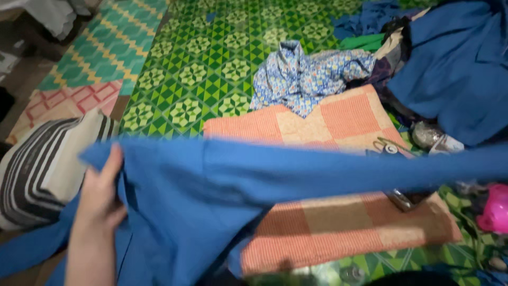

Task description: The person irons a blue long-sleeved garment on a patterned mat on the floor. They use a handheld iron to smooth the sleeves and body, occasionally spraying water from a bottle onto the fabric to aid in wrinkle removal.

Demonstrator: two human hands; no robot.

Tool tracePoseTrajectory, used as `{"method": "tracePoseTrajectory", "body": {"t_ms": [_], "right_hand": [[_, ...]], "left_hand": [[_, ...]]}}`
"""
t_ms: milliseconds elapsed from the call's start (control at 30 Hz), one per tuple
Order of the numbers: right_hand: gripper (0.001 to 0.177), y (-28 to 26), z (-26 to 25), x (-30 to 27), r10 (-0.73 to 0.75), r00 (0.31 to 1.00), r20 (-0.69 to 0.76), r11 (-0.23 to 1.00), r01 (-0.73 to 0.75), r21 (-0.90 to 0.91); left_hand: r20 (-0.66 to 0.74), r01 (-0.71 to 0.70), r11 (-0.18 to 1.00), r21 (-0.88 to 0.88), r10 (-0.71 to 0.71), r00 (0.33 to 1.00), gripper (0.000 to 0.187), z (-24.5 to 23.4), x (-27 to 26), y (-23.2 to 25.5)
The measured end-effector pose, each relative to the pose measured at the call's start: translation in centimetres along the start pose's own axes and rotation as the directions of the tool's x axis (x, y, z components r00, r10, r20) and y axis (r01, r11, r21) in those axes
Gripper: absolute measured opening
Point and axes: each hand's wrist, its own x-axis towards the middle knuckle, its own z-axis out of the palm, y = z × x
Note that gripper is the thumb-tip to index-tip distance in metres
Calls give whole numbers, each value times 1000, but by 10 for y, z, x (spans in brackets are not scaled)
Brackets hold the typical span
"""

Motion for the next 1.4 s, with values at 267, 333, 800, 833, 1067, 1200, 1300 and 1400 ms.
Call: {"method": "tracePoseTrajectory", "body": {"t_ms": [267,333,800,833,1067,1200,1300,1400], "right_hand": [[34,-28,44,46,4,998,-57,1000,-3,17],[34,-32,56,47,13,998,-65,1000,-13,10],[35,17,53,6,27,997,-78,1000,-26,18],[35,18,48,4,29,996,-84,999,-27,28],[35,49,47,-32,103,987,-127,994,-105,-15],[33,61,57,-38,96,990,-101,994,-101,-43],[34,69,56,-29,67,992,-106,987,-82,-141],[34,81,61,-31,-19,998,-65,967,2,-256]], "left_hand": [[-146,-258,874,411,342,928,47,128,240,95],[-183,-399,831,387,493,850,48,136,265,131],[317,-628,730,271,548,774,55,26,177,23],[-98,-87,727,681,209,973,85,11,151,-16],[37,419,810,410,-473,880,50,-104,22,-301],[-174,600,796,80,-582,795,57,-132,-4,-348],[-195,372,900,228,-333,923,58,-114,-7,-330],[-356,428,807,406,-292,888,57,-100,-6,-313]]}}
